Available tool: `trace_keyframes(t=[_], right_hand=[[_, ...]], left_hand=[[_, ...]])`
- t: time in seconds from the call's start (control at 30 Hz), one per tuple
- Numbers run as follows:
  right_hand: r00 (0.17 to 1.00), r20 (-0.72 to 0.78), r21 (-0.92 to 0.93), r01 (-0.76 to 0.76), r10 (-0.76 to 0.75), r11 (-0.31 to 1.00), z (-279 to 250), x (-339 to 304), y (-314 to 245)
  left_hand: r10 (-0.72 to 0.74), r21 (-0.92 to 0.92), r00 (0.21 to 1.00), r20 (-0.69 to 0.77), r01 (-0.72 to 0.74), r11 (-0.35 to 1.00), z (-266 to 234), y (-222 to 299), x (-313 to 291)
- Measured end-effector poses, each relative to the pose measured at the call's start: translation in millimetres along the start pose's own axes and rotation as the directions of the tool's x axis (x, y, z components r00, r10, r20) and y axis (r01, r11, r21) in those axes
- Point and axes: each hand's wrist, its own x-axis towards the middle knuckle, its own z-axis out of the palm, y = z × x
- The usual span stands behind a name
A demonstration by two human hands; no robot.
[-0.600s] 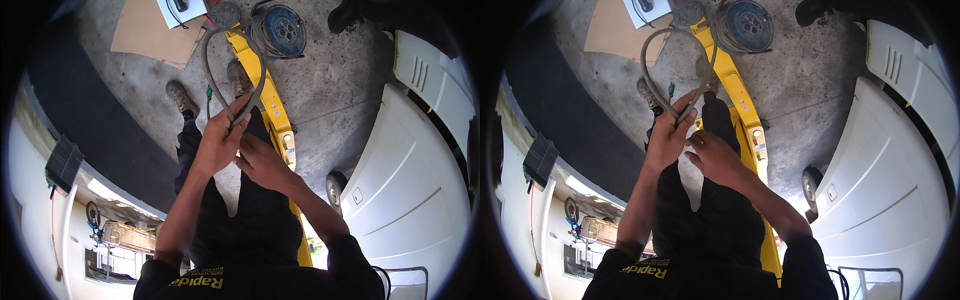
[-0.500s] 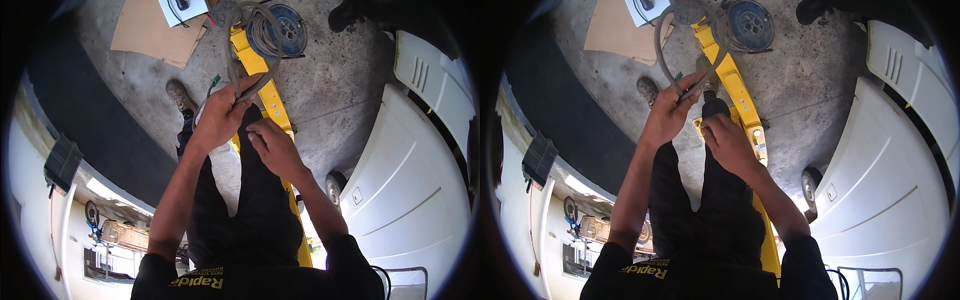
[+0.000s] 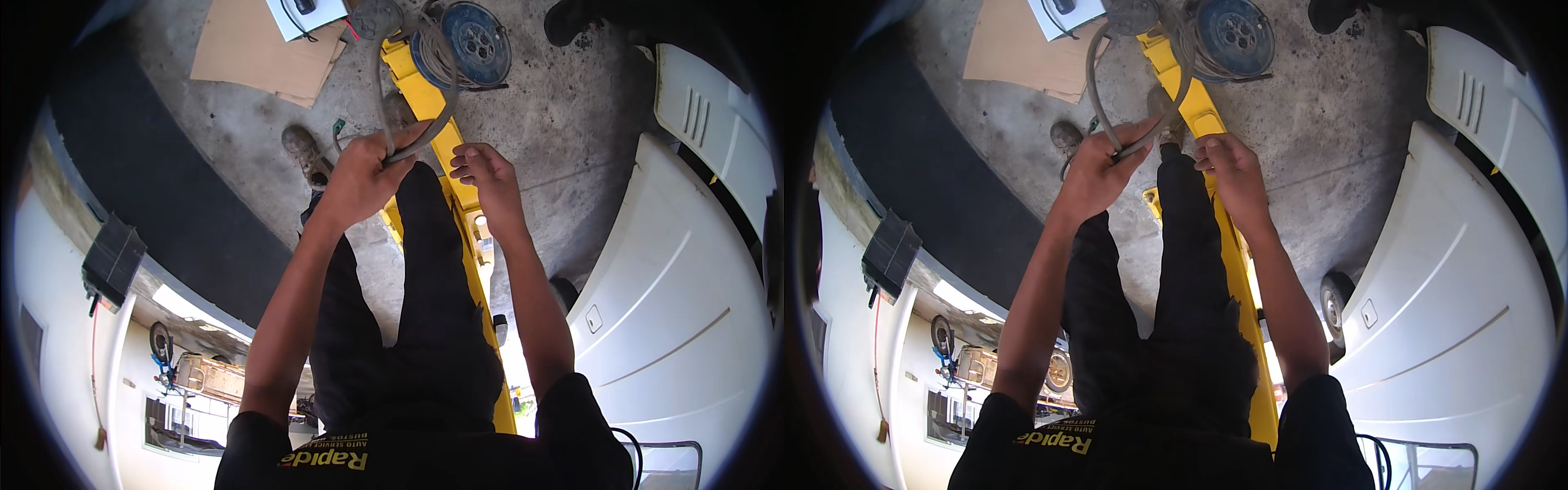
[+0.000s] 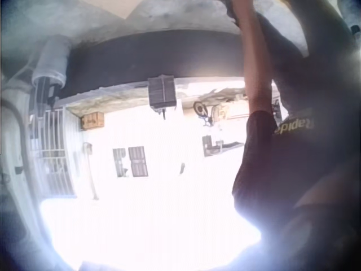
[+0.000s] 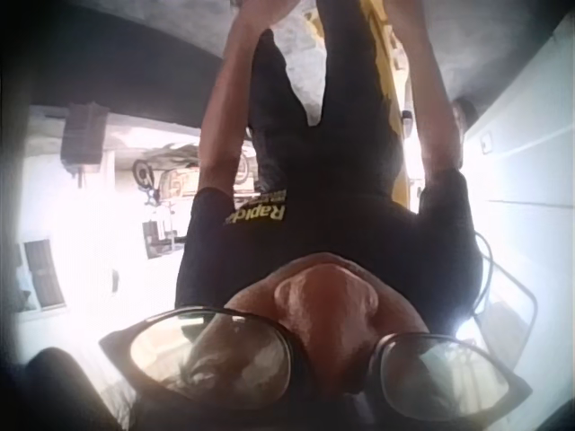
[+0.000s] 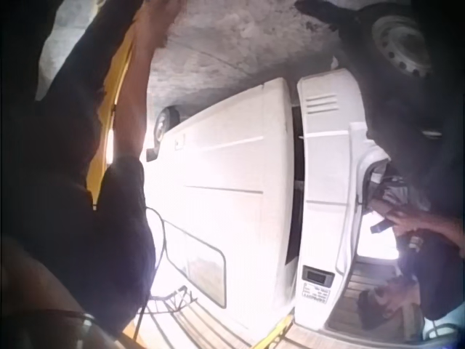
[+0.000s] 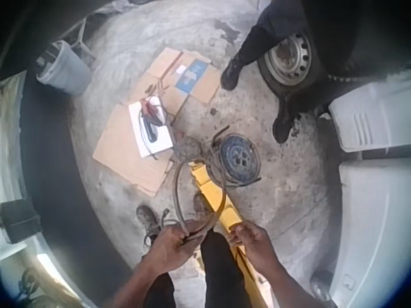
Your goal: The person coils a power cable, walks to a wall socket, and plugs it in. Then the person retrieves a jump starter and connects its clamps to a car battery inside a white van.
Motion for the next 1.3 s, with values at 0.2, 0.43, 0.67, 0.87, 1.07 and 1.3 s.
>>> trace_keyframes(t=[0.2,0.43,0.67,0.87,1.07,1.3], right_hand=[[0.988,0.041,0.305,-0.155,0.15,0.94,-15.8,9.2,29.4],[0.99,0.002,0.278,-0.139,0.144,0.95,-19.9,6.8,25.3],[0.969,0.044,0.514,-0.232,0.245,0.826,-32.0,4.0,40.2],[0.945,-0.107,0.367,-0.251,0.308,0.896,-23.3,26.1,33.4],[0.962,0.186,0.563,-0.269,0.198,0.782,18.2,107.3,-6.4],[0.989,0.096,0.712,0.01,-0.112,0.702,-1.7,216.5,-42.1]], left_hand=[[0.062,-0.098,0.988,0.145,-0.048,0.994,14.2,26.1,4.6],[0.311,0.327,0.95,-0.005,-0.292,0.899,32.1,-39.0,12.7],[0.058,0.25,0.996,0.069,-0.073,0.965,31.9,-24.3,17.4],[-0.237,-0.018,0.953,0.191,0.245,0.969,9.5,-0.7,-89.1],[-0.147,0.176,0.984,0.097,0.128,0.976,25.1,1.9,-71.3],[0.032,0.219,0.999,-0.037,-0.023,0.976,39.4,7.2,-39.5]])
